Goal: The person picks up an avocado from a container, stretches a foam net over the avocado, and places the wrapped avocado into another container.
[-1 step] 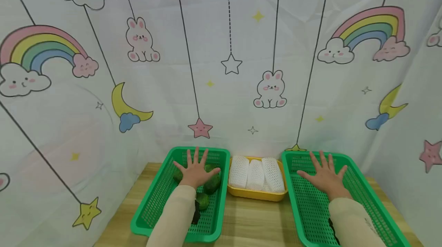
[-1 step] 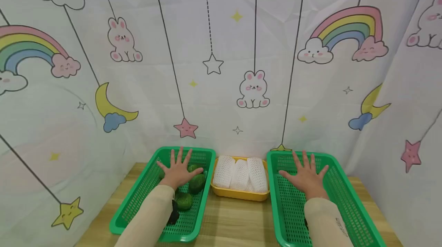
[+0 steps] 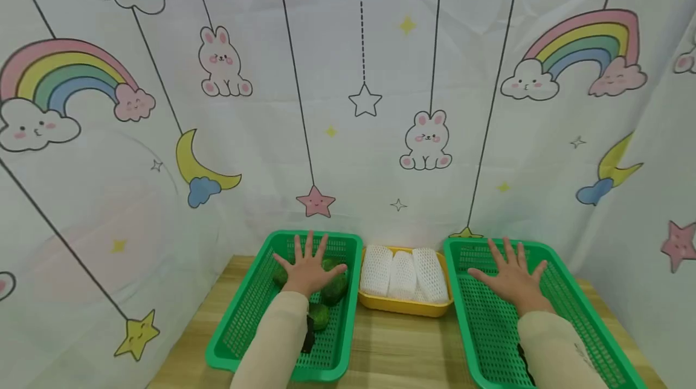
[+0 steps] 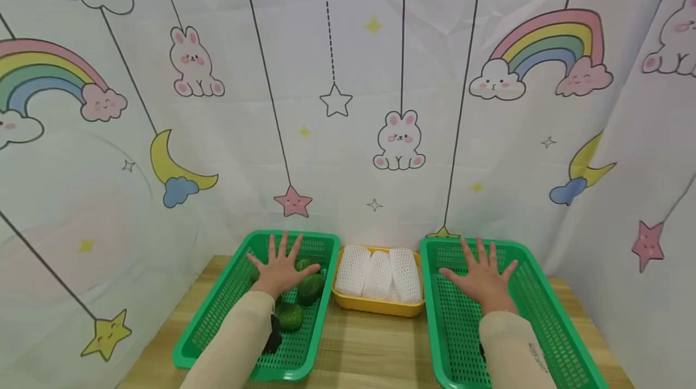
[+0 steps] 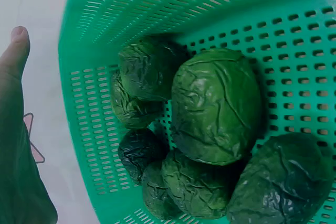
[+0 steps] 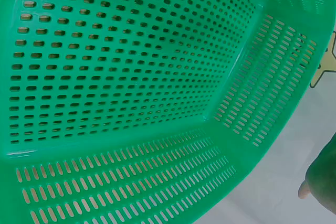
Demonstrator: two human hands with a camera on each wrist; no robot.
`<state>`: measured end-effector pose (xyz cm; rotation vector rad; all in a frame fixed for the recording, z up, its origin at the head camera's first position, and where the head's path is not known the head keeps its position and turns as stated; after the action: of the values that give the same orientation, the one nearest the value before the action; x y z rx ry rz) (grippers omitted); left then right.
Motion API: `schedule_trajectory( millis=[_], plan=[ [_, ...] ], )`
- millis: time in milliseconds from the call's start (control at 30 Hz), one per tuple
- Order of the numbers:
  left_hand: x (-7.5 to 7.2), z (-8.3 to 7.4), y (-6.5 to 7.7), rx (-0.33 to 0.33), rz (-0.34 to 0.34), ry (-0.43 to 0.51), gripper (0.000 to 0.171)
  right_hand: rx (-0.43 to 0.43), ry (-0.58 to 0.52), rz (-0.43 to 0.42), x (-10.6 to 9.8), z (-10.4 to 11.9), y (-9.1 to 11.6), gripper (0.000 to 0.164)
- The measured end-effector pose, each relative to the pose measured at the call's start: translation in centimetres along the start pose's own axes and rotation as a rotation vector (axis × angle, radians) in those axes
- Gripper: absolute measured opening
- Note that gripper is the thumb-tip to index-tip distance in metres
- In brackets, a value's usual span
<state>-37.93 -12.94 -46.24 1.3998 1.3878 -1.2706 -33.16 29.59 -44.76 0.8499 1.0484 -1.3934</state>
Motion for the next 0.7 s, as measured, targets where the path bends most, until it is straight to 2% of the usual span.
schedule_trajectory(
  millis=[233,433,700],
  plan=[
    [0.5,0.8,0.0,0.035,-0.028,0.003,0.093,0.000,0.018,-0.004,0.0,0.0,-0.5,0.094],
    [-1.1,1.0,0.5,0.053,0.000,-0.004,0.090,0.001,0.005,0.010,-0.9,0.5,-0.3,0.095],
    [-3.5,-0.2,1.7,0.127,0.000,0.052,0.082,-0.013,0.024,0.032,-2.1,1.7,0.9,0.093]
  ],
)
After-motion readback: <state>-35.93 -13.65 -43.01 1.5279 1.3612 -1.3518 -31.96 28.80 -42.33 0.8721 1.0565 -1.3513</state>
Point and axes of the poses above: each hand's wrist, its own y-axis away from the middle knuckle, its own x-axis out of the palm, z = x × y, the point moved 5 cm from there along -y, towards the middle knuckle
